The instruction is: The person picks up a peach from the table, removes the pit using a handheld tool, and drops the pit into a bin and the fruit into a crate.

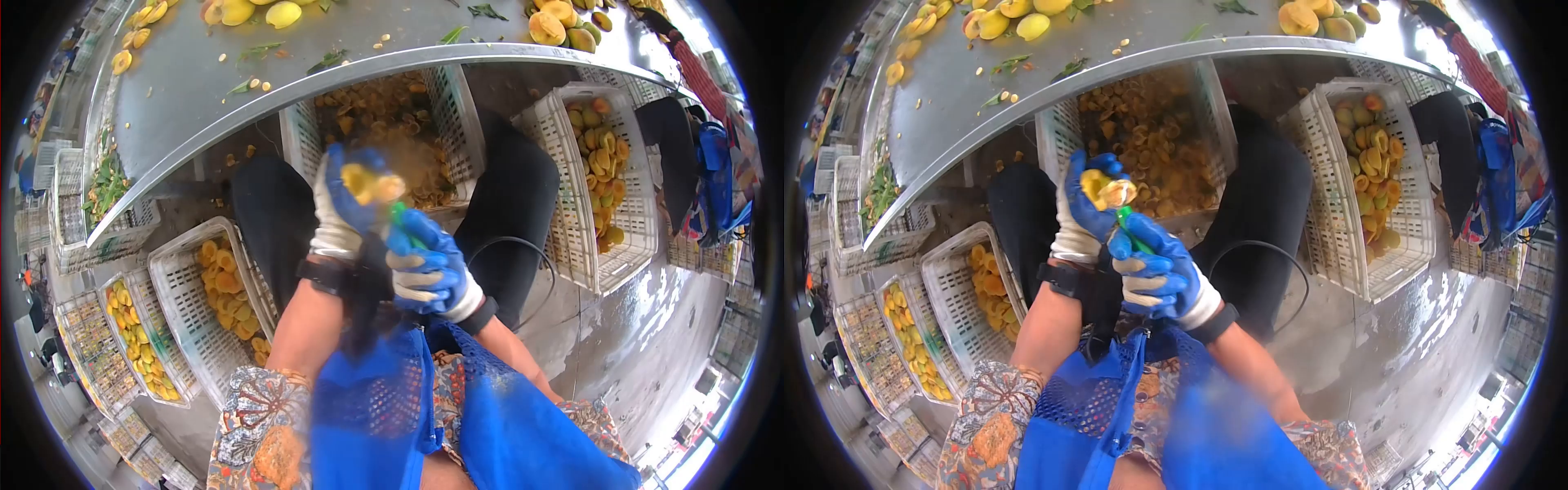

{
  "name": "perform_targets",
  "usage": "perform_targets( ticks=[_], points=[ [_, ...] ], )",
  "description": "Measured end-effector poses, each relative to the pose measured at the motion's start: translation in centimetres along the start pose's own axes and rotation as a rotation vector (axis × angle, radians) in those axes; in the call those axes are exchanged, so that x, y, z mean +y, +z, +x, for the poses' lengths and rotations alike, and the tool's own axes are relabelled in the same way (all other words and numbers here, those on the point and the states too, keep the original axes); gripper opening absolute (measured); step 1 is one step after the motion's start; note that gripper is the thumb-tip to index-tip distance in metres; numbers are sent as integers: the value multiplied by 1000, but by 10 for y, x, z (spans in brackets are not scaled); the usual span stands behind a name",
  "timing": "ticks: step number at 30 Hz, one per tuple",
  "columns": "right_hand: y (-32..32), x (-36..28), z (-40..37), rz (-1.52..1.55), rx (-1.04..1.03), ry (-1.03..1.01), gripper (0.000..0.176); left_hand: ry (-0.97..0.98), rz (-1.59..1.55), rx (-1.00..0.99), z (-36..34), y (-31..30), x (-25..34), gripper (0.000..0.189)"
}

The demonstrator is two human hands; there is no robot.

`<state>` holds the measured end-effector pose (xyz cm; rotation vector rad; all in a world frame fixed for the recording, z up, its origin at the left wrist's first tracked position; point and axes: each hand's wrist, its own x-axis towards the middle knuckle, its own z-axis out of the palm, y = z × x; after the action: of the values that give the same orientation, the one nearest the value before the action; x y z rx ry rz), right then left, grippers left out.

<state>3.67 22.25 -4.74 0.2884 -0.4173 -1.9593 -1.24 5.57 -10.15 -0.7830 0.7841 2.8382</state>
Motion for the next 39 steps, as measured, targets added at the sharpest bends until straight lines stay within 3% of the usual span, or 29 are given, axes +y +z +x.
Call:
perform_targets(
  ticks=[1, 3, 4, 7, 8, 9, 10, 11, 12, 13, 15, 16, 18, 19, 20, 21, 22, 25, 28, 30, 32, 35, 36, 37, 38, 39],
  points=[
    [4, -6, -1, -79, -81, -12, 51, 57, -114, 54, 3, -3, 6, 50],
    [23, -13, -5, -368, 101, -179, 49, -93, -111, -87, -8, -6, 36, 51],
    [36, -14, -3, -502, 218, -224, 45, -50, -72, -46, -22, 7, 46, 51],
    [60, -18, 15, -1488, 781, -358, 37, 59, -31, -109, -43, 10, 74, 51],
    [34, -31, 13, -2020, 717, -534, 36, 136, 51, -68, -58, 12, 86, 50],
    [8, -43, 10, -2349, 728, -544, 35, 226, 131, -72, -62, -6, 102, 49],
    [-17, -54, 6, -2674, 759, -583, 35, 240, 119, 68, -84, 3, 120, 48],
    [-29, -57, 0, -2784, 939, -386, 34, 363, 155, 180, -93, -17, 136, 47],
    [-36, -60, -6, -2760, 964, -128, 36, 487, 269, 161, -105, -42, 156, 45],
    [-39, -60, -11, -2711, 989, 134, 37, 456, 249, 151, -120, -58, 176, 43],
    [-19, -49, -8, -2642, 1132, 52, 38, 593, 622, 421, -146, -86, 194, 36],
    [-20, -49, -9, -2679, 1118, -77, 43, 522, 937, 614, -153, -130, 218, 32],
    [-2, -46, -3, -2613, 1186, -118, 46, 582, 1344, 795, -145, -134, 233, 34],
    [2, -43, -2, -2572, 1221, -132, 47, 715, 1446, 782, -139, -86, 230, 36],
    [-22, -54, -14, -2652, 1092, -115, 49, 849, 1548, 759, -126, -40, 226, 37],
    [-22, -50, -14, -2649, 1033, -165, 47, 854, 1300, 621, -104, -5, 224, 37],
    [-19, -47, -10, -2649, 969, -221, 46, 902, 1325, 497, -73, 2, 230, 37],
    [-17, -47, 6, -2421, 934, -290, 39, 924, 1925, 331, 1, 104, 228, 44],
    [11, -47, 15, -2236, 971, -292, 35, 927, 2195, 222, 93, 136, 230, 50],
    [31, -46, 15, -2178, 1011, -252, 35, 890, 2299, 150, 146, 125, 231, 51],
    [50, -44, 16, -2065, 1055, -237, 37, 822, 2475, 164, 162, 127, 225, 48],
    [59, -42, 14, -1914, 1096, -312, 43, 523, 2311, 210, 129, 154, 225, 42],
    [57, -43, 13, -1924, 1092, -388, 46, 462, 2022, 169, 115, 152, 227, 36],
    [54, -43, 12, -1932, 1085, -466, 48, 452, 1621, -20, 97, 145, 230, 36],
    [51, -45, 11, -2006, 1040, -547, 54, 319, 1199, -134, 78, 139, 229, 41],
    [73, -42, 15, -1838, 1092, -438, 45, 273, 1094, -305, 52, 135, 226, 49]
  ],
)
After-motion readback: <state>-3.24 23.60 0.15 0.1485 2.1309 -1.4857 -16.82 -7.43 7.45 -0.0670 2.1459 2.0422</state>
